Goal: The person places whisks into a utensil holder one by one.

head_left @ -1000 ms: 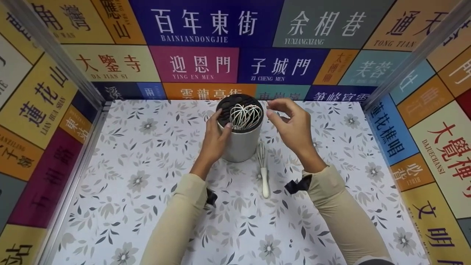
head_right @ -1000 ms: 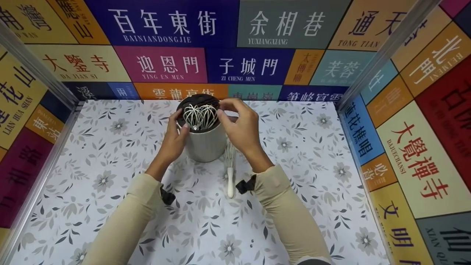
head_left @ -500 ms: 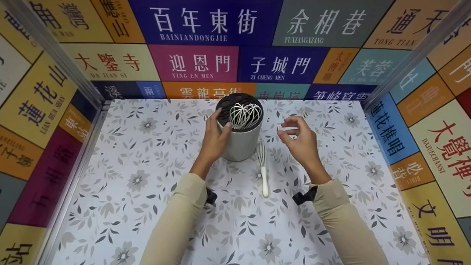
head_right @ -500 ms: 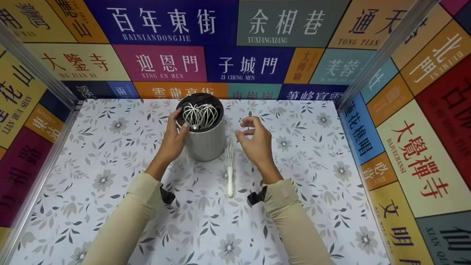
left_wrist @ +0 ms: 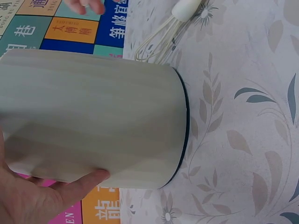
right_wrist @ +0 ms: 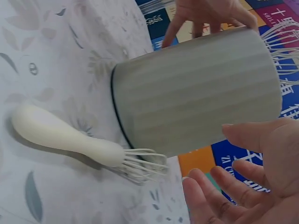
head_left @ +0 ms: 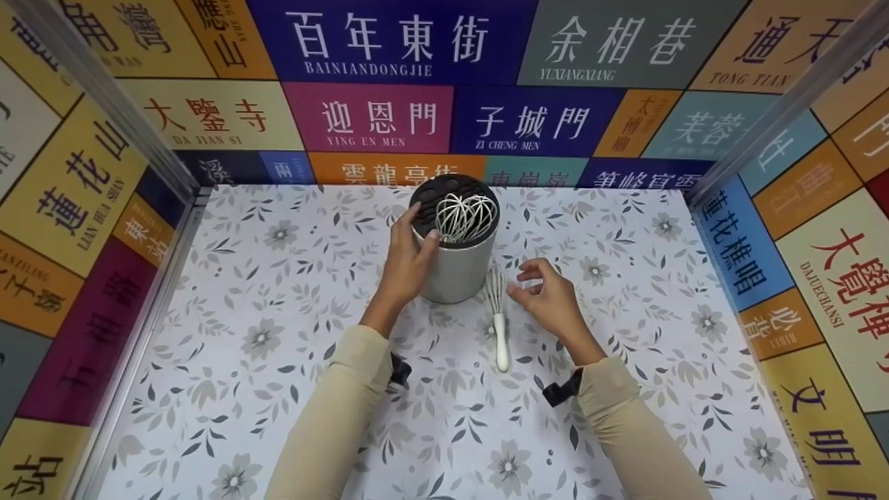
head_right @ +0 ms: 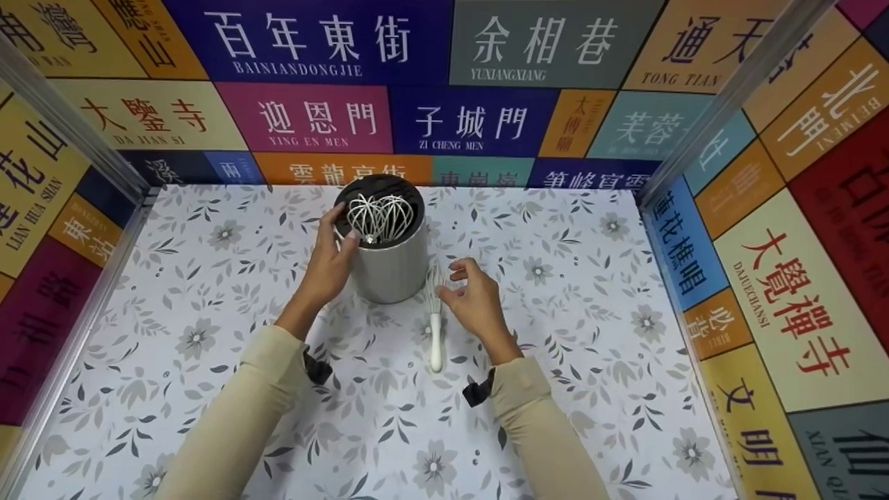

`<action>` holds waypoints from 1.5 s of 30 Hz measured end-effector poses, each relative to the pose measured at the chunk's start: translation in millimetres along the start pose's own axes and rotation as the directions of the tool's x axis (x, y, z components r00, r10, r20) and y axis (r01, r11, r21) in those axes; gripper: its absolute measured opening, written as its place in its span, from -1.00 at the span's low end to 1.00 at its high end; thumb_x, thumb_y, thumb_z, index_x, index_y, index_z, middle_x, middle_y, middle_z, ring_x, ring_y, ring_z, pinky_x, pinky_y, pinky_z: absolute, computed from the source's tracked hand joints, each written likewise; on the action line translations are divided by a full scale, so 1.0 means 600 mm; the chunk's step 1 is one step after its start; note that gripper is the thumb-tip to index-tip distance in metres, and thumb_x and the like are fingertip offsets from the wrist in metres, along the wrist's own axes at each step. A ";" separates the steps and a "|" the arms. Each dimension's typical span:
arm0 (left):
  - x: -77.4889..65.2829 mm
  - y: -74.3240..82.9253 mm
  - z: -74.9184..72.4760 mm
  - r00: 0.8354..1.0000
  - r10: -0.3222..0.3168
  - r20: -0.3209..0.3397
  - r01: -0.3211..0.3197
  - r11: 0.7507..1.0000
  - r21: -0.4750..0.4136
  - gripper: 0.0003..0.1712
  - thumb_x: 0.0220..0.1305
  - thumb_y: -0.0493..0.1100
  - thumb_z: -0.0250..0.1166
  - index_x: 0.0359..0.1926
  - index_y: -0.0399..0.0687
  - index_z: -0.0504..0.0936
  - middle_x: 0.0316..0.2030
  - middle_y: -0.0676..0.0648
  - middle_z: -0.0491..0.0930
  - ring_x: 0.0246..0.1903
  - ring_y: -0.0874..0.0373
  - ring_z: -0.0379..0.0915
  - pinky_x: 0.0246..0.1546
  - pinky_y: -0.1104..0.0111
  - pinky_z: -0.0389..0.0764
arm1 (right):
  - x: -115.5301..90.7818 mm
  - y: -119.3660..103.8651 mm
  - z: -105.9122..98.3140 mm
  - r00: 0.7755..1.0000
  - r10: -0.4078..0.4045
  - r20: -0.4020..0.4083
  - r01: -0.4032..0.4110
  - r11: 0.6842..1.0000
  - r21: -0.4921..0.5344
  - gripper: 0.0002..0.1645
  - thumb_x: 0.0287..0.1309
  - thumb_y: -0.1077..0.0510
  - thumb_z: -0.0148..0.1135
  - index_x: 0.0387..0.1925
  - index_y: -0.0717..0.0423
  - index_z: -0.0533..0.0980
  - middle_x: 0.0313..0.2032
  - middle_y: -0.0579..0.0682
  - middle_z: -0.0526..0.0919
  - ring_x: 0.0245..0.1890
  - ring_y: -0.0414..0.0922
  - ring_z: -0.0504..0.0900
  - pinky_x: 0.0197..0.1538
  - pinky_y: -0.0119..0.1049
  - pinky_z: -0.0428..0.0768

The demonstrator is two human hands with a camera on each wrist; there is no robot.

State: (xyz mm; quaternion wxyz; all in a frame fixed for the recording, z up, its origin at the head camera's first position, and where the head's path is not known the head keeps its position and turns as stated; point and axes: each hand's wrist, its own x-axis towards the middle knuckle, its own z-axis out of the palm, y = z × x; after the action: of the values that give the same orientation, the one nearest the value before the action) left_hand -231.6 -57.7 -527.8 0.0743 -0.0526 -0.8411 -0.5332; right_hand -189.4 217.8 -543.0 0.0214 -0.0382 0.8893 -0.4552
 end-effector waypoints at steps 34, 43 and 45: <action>0.004 0.000 0.000 1.000 -0.016 -0.008 0.016 1.000 0.013 -0.29 0.55 0.08 0.04 0.58 0.06 0.08 0.49 -0.23 0.14 0.53 -0.05 0.08 0.54 0.11 0.12 | -0.030 0.064 0.086 0.989 0.110 0.094 -0.091 0.978 -0.187 -0.43 0.03 -0.02 0.57 -0.02 0.16 0.55 -0.40 0.00 0.67 -0.49 -0.14 0.53 -0.39 -0.27 0.48; 0.002 0.000 -0.001 1.000 -0.007 0.004 0.007 1.000 0.011 -0.29 0.57 0.11 0.01 0.59 0.08 0.06 0.48 -0.23 0.13 0.52 -0.05 0.07 0.53 0.09 0.15 | -0.031 0.059 0.083 0.980 0.154 0.125 -0.132 0.977 -0.168 -0.44 0.07 0.04 0.54 0.03 0.20 0.52 -0.43 0.03 0.66 -0.66 -0.18 0.55 -0.55 -0.31 0.53; 0.002 0.000 -0.001 1.000 -0.005 0.002 0.005 1.000 0.011 -0.29 0.56 0.11 0.02 0.59 0.07 0.06 0.47 -0.23 0.15 0.52 -0.05 0.09 0.53 0.09 0.15 | -0.031 0.058 0.082 0.976 0.171 0.132 -0.150 0.977 -0.154 -0.44 0.08 0.05 0.53 0.04 0.20 0.52 -0.42 0.04 0.66 -0.66 -0.18 0.55 -0.57 -0.33 0.53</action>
State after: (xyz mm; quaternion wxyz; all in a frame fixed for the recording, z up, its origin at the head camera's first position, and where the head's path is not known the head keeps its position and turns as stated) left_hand -232.4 -58.2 -527.4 0.0723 -0.0507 -0.8443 -0.5286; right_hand -168.9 199.9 -600.4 0.1196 -0.0003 0.9159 -0.3832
